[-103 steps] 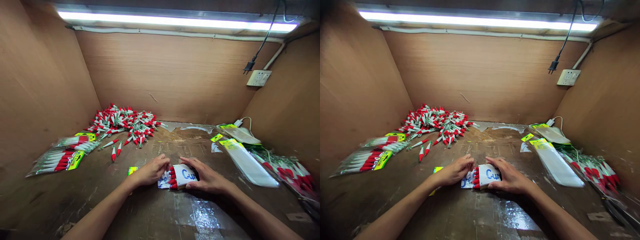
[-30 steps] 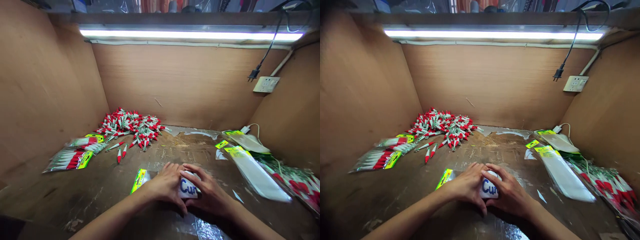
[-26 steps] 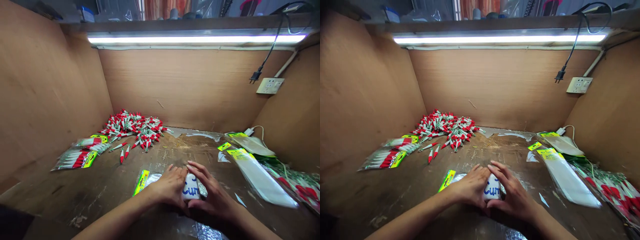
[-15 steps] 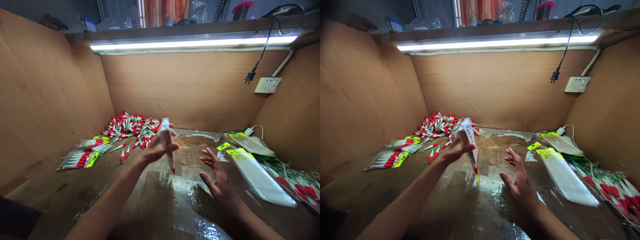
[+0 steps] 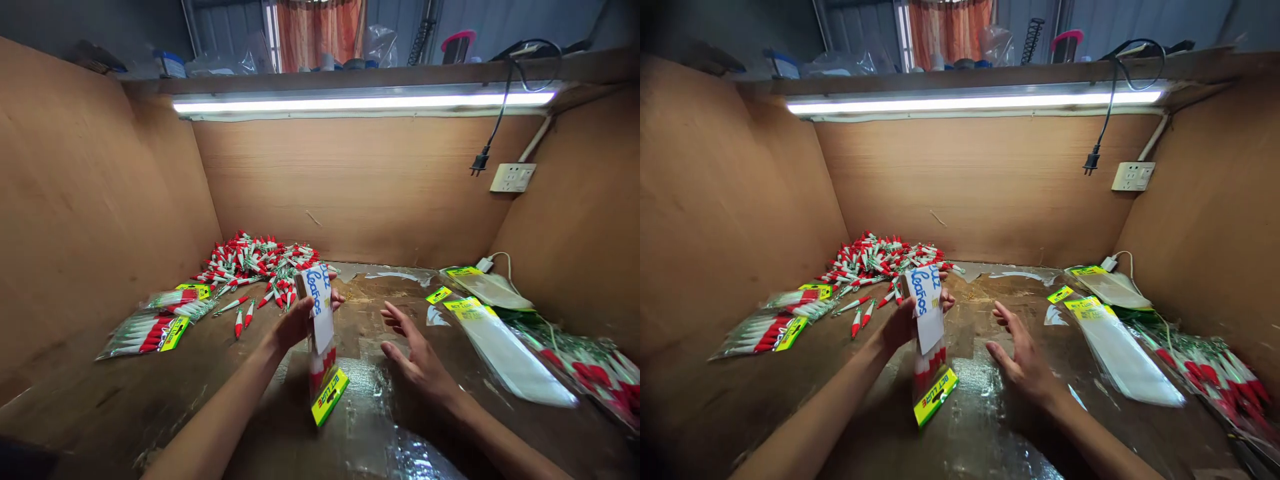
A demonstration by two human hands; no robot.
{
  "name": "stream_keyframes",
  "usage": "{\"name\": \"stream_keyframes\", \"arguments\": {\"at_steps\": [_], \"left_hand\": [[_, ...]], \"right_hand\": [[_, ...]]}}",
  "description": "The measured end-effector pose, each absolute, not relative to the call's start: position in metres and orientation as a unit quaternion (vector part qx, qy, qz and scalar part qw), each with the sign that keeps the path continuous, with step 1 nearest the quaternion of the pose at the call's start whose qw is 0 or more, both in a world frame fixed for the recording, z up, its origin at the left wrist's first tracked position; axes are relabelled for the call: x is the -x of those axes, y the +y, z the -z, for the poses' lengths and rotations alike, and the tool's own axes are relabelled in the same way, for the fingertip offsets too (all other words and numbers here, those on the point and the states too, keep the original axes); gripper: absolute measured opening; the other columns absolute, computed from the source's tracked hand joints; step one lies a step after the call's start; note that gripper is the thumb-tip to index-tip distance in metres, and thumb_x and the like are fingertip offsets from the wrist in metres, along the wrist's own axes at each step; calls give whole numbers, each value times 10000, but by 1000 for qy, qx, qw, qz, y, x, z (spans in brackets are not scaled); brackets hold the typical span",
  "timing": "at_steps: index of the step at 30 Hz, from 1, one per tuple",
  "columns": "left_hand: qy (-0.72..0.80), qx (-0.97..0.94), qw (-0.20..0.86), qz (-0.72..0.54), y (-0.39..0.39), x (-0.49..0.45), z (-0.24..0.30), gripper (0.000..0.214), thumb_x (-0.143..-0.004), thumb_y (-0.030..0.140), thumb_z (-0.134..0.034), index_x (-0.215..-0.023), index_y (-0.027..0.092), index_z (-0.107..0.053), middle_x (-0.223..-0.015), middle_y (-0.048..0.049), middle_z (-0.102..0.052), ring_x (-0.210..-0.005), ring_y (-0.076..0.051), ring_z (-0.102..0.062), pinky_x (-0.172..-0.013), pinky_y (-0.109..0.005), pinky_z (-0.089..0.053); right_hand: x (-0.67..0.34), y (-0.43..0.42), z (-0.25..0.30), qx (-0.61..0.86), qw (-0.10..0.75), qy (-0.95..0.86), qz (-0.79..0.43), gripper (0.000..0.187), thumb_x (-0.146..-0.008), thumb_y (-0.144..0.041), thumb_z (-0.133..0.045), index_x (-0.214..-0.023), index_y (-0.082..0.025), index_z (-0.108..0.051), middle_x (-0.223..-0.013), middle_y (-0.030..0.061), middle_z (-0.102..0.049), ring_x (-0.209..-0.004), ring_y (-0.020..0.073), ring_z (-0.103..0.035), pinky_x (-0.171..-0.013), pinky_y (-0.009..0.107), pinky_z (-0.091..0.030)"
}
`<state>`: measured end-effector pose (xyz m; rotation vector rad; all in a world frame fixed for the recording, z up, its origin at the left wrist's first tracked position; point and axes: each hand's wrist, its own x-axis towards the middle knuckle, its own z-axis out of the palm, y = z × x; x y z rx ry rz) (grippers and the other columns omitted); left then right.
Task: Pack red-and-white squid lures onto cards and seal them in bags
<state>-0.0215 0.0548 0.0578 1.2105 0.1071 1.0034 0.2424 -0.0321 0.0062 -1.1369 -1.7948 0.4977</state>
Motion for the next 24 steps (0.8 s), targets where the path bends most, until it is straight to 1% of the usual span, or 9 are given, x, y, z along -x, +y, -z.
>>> {"name": "stream_keyframes", "arguments": {"at_steps": [5,7,9,11,14,16,19,22,24], "left_hand": [[44,-502,774,-384,63,23,-25,772,-775,548,-729,-1414,198,-471,-1277,-133,-629,-1279,-337,-513,-1107,-471,-322],[54,-483,799,-355,67,25,-16,751,-779,603,-704,-1372,179,-524,-1286,-145,-639,-1279,-348,-519,-1094,-471,-337],[57,-460,816,-347,70,26,-11,737,-782,639,-683,-1332,163,-563,-1285,-149,-645,-1264,-354,-534,-1081,-469,-351],[47,-440,820,-362,71,28,-11,777,-784,679,-654,-1336,141,-556,-1326,-164,-614,-1280,-360,-516,-1077,-460,-356],[31,-412,823,-390,71,29,-17,869,-795,715,-606,-1417,126,-460,-1422,-194,-519,-1348,-360,-438,-1093,-467,-335],[26,-388,833,-394,72,30,-19,914,-807,723,-580,-1485,157,-346,-1461,-209,-469,-1375,-352,-405,-1100,-494,-312],[22,-351,849,-395,75,30,-19,950,-835,719,-539,-1541,200,-172,-1502,-229,-404,-1396,-344,-378,-1102,-532,-279],[18,-331,855,-399,76,29,-19,951,-848,720,-510,-1549,202,-127,-1523,-238,-363,-1401,-349,-365,-1103,-545,-263],[18,-333,854,-400,75,28,-20,942,-848,727,-499,-1547,202,-147,-1525,-236,-358,-1395,-353,-373,-1101,-540,-270]], "right_hand": [[-207,13,-46,425,454,-749,-227,608,-911,-474,-580,-1461,-287,-403,-1509,79,-421,-1376,278,-393,-1144,491,-320],[-186,41,-63,400,457,-751,-260,664,-849,-502,-653,-1438,-275,-446,-1510,87,-422,-1351,294,-422,-1081,472,-407],[-168,69,-76,375,426,-741,-359,666,-762,-521,-734,-1341,-243,-559,-1382,110,-558,-1140,294,-599,-854,403,-555],[-159,92,-85,347,415,-704,-460,582,-708,-523,-777,-1169,-187,-663,-1117,102,-702,-861,244,-683,-657,324,-566],[-169,112,-91,309,539,-600,-504,458,-715,-498,-779,-1007,-159,-680,-935,68,-737,-797,211,-688,-690,299,-553],[-193,116,-88,327,607,-542,-481,415,-765,-497,-733,-1017,-174,-663,-1010,83,-735,-884,226,-694,-768,321,-554],[-236,112,-69,474,589,-533,-379,439,-811,-539,-645,-1035,-161,-645,-1015,134,-729,-895,276,-694,-762,399,-558],[-261,102,-47,580,558,-541,-244,602,-669,-504,-768,-1125,-139,-621,-1101,171,-688,-1001,329,-640,-840,466,-511],[-259,93,-40,589,545,-575,-160,599,-659,-506,-773,-1127,-156,-638,-1144,159,-666,-1044,321,-602,-882,448,-474]]}}
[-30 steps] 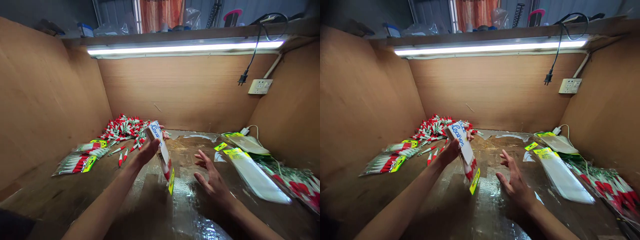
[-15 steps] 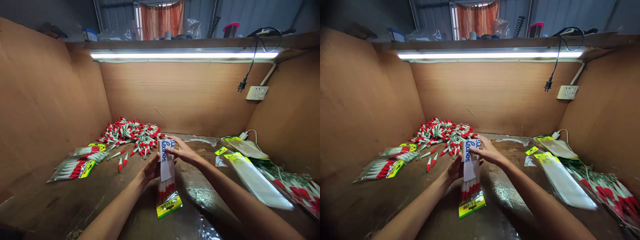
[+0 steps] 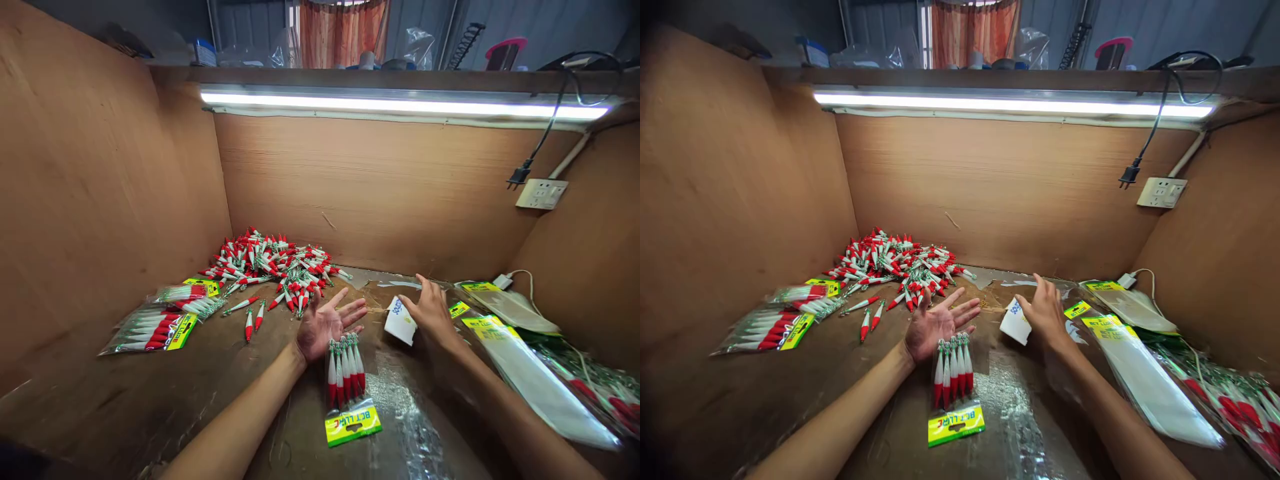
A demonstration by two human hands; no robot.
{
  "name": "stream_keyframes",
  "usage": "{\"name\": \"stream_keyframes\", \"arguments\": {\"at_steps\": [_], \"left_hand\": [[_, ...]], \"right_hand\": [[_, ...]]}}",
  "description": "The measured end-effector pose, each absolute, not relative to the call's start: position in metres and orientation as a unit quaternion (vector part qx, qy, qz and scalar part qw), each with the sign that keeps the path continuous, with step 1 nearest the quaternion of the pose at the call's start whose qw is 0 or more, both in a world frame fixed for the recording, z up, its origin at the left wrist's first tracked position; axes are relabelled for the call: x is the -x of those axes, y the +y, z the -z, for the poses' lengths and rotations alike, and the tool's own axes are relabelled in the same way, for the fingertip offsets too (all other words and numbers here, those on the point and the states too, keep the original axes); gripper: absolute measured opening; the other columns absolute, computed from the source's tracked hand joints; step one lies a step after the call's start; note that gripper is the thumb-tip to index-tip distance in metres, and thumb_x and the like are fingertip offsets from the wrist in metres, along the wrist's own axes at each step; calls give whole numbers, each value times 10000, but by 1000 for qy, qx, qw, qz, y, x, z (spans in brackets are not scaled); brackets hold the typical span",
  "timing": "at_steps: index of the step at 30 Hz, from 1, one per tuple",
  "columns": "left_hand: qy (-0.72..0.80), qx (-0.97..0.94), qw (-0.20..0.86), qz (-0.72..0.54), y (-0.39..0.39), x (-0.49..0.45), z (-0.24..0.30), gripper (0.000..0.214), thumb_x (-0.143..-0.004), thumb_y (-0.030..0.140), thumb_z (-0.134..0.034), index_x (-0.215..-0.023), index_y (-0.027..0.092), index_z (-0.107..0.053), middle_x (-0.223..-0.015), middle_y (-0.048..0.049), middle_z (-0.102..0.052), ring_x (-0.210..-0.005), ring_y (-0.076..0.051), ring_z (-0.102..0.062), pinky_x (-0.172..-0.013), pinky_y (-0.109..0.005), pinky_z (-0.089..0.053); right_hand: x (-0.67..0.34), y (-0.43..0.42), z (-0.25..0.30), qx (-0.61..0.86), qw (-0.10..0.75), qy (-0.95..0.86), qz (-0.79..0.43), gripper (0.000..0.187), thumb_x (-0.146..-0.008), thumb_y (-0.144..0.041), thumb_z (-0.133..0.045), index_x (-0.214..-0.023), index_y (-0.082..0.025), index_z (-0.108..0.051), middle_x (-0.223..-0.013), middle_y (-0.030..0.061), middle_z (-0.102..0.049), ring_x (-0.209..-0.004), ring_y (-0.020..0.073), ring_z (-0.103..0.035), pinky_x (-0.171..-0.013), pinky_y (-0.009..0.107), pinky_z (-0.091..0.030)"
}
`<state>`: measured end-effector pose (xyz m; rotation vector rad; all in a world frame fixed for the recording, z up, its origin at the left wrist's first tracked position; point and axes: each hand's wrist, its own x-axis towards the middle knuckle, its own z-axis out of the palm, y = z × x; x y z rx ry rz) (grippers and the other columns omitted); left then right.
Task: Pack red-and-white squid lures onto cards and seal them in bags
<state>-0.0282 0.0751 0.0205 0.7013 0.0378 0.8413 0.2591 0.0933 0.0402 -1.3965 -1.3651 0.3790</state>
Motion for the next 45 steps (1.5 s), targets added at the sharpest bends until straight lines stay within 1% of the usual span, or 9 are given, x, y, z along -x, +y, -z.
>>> {"name": "stream_keyframes", "arguments": {"at_steps": [2,5,11,16,20,24,30,36,45], "left_hand": [[19,-341,849,-403,73,27,-24,935,-848,727,-498,-1545,203,-163,-1526,-230,-358,-1391,-352,-380,-1100,-531,-279],[21,-343,840,-421,68,25,-29,905,-866,707,-489,-1553,231,-142,-1554,-201,-319,-1409,-328,-354,-1112,-520,-282],[49,-318,839,-438,63,20,-29,911,-875,715,-456,-1556,329,10,-1615,-159,-152,-1415,-319,-350,-1128,-516,-271],[156,-381,828,-380,68,20,-18,855,-845,650,-586,-1511,221,-265,-1377,-208,-521,-1189,-320,-586,-978,-478,-444],[307,-548,698,-343,70,16,-3,554,-682,409,-849,-1131,149,-654,-989,-106,-708,-823,-226,-681,-711,-296,-512],[346,-591,630,-366,70,8,6,373,-625,362,-877,-830,91,-723,-731,-53,-698,-588,-158,-598,-543,-229,-419],[365,-570,593,-437,71,6,0,354,-643,361,-858,-857,109,-732,-766,-35,-714,-625,-151,-603,-590,-222,-435],[362,-539,616,-447,72,9,0,487,-579,406,-896,-929,107,-737,-882,-93,-744,-730,-218,-676,-648,-274,-502],[389,-472,628,-481,75,7,7,506,-526,468,-916,-824,119,-704,-756,-60,-722,-594,-152,-647,-597,-260,-516]], "right_hand": [[-242,85,-41,567,481,-651,-155,447,-779,-564,-648,-976,-167,-703,-992,124,-705,-909,276,-625,-800,383,-480],[-203,74,-46,482,385,-730,-295,485,-887,-582,-505,-793,-160,-724,-734,69,-698,-671,201,-601,-637,303,-445],[-170,62,-39,404,371,-720,-425,403,-798,-543,-666,-793,-143,-716,-759,46,-719,-664,159,-579,-610,252,-404],[-198,74,-40,464,441,-625,-447,433,-702,-576,-742,-664,-162,-620,-474,-57,-493,-423,76,-359,-443,220,-257],[-211,81,-39,471,494,-585,-438,449,-690,-589,-744,-664,-168,-591,-487,-58,-480,-429,76,-369,-434,216,-275],[-205,84,-31,457,503,-577,-453,476,-700,-626,-721,-710,-164,-609,-554,-41,-523,-455,79,-407,-443,211,-322],[-200,80,-21,446,466,-584,-492,508,-784,-647,-632,-959,-172,-670,-876,31,-648,-576,92,-519,-472,186,-363],[-191,80,4,427,408,-610,-528,295,-657,-401,-775,-694,-131,-662,-607,-20,-592,-524,91,-462,-502,198,-328],[-181,85,6,435,466,-577,-511,270,-631,-402,-728,-689,-161,-620,-631,-22,-596,-531,102,-451,-491,211,-332]]}}
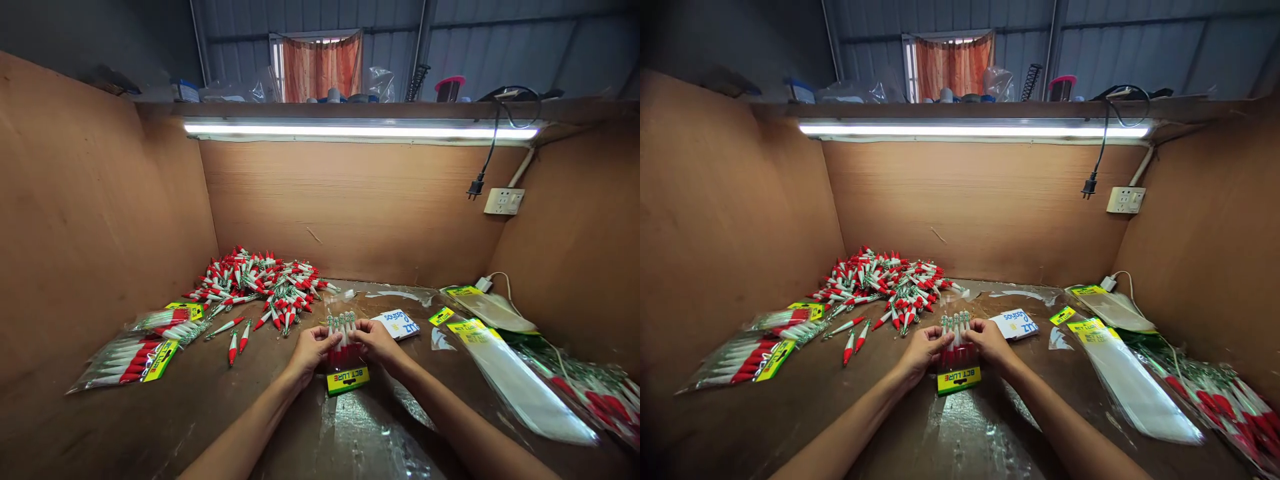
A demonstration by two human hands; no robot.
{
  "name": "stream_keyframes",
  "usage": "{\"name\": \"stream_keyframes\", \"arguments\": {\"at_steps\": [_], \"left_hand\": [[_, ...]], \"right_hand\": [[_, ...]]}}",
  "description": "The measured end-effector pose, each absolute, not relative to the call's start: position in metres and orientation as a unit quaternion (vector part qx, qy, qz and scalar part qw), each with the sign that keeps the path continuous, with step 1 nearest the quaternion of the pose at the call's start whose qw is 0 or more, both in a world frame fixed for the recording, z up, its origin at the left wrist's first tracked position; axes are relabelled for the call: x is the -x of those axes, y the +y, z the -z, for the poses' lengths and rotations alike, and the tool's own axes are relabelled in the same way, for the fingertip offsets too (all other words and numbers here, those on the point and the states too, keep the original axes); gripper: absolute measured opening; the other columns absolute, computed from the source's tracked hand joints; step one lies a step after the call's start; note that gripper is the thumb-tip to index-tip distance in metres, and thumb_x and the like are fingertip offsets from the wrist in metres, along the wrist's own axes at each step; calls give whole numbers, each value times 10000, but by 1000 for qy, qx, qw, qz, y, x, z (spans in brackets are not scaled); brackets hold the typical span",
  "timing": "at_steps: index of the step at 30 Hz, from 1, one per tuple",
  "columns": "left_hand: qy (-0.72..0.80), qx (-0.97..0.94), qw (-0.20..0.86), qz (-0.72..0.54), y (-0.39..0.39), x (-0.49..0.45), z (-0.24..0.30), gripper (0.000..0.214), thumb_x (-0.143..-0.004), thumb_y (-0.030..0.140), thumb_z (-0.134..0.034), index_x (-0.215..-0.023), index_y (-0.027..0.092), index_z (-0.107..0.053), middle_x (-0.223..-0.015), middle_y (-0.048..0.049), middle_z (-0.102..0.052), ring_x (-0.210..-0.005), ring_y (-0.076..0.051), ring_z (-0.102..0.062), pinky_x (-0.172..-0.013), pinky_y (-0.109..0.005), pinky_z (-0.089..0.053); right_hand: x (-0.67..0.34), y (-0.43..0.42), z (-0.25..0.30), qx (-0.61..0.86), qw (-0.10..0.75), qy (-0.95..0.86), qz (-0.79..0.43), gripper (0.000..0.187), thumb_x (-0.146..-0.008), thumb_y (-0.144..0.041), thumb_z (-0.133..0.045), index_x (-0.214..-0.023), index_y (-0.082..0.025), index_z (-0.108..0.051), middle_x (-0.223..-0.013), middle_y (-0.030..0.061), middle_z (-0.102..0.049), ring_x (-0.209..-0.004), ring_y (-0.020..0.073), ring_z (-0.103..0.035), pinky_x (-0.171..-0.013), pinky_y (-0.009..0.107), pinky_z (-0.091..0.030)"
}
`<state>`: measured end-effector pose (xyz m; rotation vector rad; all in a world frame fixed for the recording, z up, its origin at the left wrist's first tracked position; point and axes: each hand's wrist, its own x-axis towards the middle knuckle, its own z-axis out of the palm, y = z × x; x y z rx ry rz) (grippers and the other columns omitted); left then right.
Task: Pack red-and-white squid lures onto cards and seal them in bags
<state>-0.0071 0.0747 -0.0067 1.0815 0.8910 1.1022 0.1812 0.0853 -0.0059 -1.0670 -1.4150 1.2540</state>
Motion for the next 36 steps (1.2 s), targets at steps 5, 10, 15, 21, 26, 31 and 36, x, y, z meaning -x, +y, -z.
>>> {"name": "stream_keyframes", "arguments": {"at_steps": [5,10,15,21,26,31,36], "left_hand": [[386,-473,622,-490,75,10,3,462,-577,468,-893,-798,118,-687,-725,-42,-701,-572,-125,-616,-546,-209,-461],[357,-492,632,-480,74,9,6,512,-553,424,-915,-908,113,-716,-843,-76,-724,-718,-192,-668,-639,-257,-500],[344,-496,617,-505,76,3,15,444,-555,436,-911,-763,105,-701,-725,-42,-693,-623,-154,-620,-605,-236,-472],[315,-503,635,-495,76,1,17,520,-617,442,-878,-994,125,-712,-905,-89,-735,-765,-205,-681,-733,-295,-519],[326,-522,636,-465,77,8,17,537,-592,413,-898,-980,77,-740,-953,-140,-743,-785,-234,-687,-742,-306,-519],[334,-546,627,-445,72,8,14,495,-622,401,-885,-964,71,-749,-892,-122,-746,-709,-207,-669,-660,-269,-493],[310,-565,633,-429,62,0,0,519,-674,431,-851,-1067,112,-737,-957,-108,-745,-859,-239,-675,-718,-267,-494]], "right_hand": [[-183,81,4,439,471,-565,-516,365,-629,-475,-767,-721,-153,-623,-628,-20,-590,-492,84,-403,-471,213,-296],[-183,81,5,438,480,-559,-516,403,-603,-491,-784,-681,-174,-548,-612,-34,-554,-498,83,-401,-487,214,-319],[-176,78,3,429,479,-572,-509,321,-629,-441,-744,-688,-177,-572,-639,-23,-576,-569,118,-481,-539,227,-381],[-173,81,11,439,496,-569,-488,308,-625,-418,-726,-617,-174,-539,-627,-17,-569,-589,126,-472,-562,238,-378],[-175,80,12,429,483,-571,-507,356,-608,-461,-768,-669,-164,-581,-663,-6,-595,-594,126,-485,-562,237,-379],[-190,77,-19,408,486,-571,-520,517,-714,-603,-716,-966,-153,-686,-752,13,-633,-598,107,-479,-538,217,-329],[-200,71,-42,450,449,-596,-491,432,-682,-541,-778,-754,-121,-703,-590,-18,-549,-508,75,-384,-489,221,-265]]}}
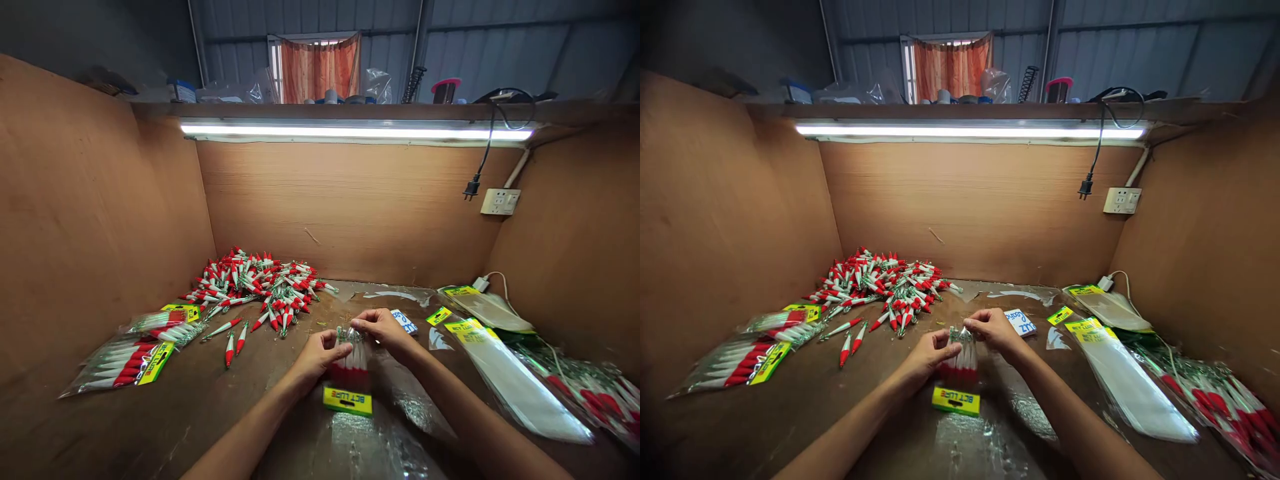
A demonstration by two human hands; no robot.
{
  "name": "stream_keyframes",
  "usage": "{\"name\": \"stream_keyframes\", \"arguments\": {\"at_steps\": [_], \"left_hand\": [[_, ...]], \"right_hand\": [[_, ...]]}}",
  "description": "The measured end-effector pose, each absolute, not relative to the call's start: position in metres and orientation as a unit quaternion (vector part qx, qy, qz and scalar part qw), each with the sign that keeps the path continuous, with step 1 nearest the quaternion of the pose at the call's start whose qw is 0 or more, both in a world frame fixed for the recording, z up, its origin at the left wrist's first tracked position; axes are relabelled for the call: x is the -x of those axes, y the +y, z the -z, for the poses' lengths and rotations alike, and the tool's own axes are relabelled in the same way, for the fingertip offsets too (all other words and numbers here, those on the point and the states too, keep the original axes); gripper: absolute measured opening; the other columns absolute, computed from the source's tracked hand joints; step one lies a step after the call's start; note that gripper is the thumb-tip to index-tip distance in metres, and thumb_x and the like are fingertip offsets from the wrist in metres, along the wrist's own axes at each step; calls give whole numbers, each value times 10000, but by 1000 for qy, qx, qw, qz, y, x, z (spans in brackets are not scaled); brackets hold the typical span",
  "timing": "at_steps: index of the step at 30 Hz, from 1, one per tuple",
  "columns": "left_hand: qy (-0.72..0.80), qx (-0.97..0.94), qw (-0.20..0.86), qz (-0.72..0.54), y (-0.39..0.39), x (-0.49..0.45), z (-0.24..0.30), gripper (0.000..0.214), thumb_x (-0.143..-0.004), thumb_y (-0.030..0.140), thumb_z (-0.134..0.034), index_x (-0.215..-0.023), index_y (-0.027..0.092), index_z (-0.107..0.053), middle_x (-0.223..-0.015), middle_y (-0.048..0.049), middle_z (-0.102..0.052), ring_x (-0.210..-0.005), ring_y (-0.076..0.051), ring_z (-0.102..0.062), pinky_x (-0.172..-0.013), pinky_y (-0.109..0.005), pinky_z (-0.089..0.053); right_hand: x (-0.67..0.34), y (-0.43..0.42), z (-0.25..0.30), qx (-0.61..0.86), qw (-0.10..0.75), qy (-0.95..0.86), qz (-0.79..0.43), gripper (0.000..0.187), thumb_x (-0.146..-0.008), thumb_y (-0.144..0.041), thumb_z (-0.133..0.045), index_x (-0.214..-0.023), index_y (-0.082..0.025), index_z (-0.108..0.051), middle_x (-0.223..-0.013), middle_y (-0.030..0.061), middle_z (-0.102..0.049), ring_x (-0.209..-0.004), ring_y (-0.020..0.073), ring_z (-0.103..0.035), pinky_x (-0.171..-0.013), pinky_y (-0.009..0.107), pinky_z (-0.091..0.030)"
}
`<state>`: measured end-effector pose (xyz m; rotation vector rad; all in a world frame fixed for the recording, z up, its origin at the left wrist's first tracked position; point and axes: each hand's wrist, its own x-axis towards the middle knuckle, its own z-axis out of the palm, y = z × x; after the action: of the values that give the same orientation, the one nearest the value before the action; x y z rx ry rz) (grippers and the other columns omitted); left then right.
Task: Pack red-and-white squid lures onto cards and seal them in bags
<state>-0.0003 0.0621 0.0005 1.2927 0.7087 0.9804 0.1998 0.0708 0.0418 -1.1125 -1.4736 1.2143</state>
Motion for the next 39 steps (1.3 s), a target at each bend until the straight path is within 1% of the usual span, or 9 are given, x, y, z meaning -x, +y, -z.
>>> {"name": "stream_keyframes", "arguments": {"at_steps": [3,8,14,17,22,26,29,34,39], "left_hand": [[308,-542,645,-443,60,-1,-7,513,-748,492,-782,-1103,125,-733,-949,-107,-743,-841,-217,-669,-686,-248,-489],[333,-502,640,-477,63,0,-5,474,-730,536,-778,-927,105,-772,-752,-71,-727,-583,-124,-604,-551,-201,-444],[346,-478,633,-502,64,-3,-2,478,-733,537,-764,-940,106,-770,-888,-136,-756,-739,-195,-678,-676,-280,-526],[361,-489,603,-517,66,-2,-1,480,-732,504,-773,-1021,121,-757,-939,-137,-762,-762,-198,-688,-671,-266,-519],[378,-532,535,-537,62,-3,-5,420,-799,451,-720,-1072,133,-748,-916,-124,-772,-805,-220,-694,-711,-275,-513],[379,-633,422,-526,46,-4,-18,281,-844,364,-667,-1039,191,-772,-980,-79,-766,-890,-245,-682,-812,-299,-492],[390,-708,309,-501,34,-6,-25,234,-884,316,-593,-973,228,-791,-900,-62,-770,-848,-253,-678,-793,-295,-472],[408,-719,293,-481,26,-8,-26,185,-849,293,-628,-886,255,-805,-873,-87,-777,-763,-264,-675,-690,-273,-424],[403,-710,324,-479,27,-8,-28,210,-862,328,-622,-870,227,-806,-810,-83,-771,-715,-244,-652,-683,-267,-419]], "right_hand": [[-198,67,-43,449,432,-612,-487,419,-678,-529,-780,-720,-119,-706,-574,-18,-545,-501,75,-377,-482,222,-257],[-193,70,-34,433,411,-628,-500,447,-727,-564,-728,-672,-122,-695,-541,-20,-529,-492,78,-372,-483,221,-261],[-196,79,-22,447,399,-667,-444,486,-818,-587,-622,-713,-125,-729,-529,-12,-540,-487,100,-413,-490,229,-312],[-197,75,-25,490,389,-697,-351,424,-868,-516,-588,-774,-134,-746,-617,29,-616,-557,148,-506,-552,263,-401],[-183,49,-42,470,458,-755,-9,265,-938,-264,-554,-1174,-212,-664,-1084,93,-658,-1017,238,-558,-888,351,-433],[-167,30,-51,435,346,-826,100,191,-976,-221,-507,-1082,-222,-665,-954,71,-650,-905,215,-560,-800,310,-437],[-165,25,-54,467,290,-825,131,150,-973,-193,-507,-952,-210,-655,-891,57,-630,-830,198,-552,-731,290,-411],[-173,28,-57,480,239,-830,156,157,-937,-129,-520,-825,-187,-612,-873,64,-627,-804,194,-542,-696,293,-374],[-176,39,-45,477,348,-807,18,173,-964,-175,-469,-866,-187,-611,-865,49,-641,-799,176,-563,-711,275,-391]]}}
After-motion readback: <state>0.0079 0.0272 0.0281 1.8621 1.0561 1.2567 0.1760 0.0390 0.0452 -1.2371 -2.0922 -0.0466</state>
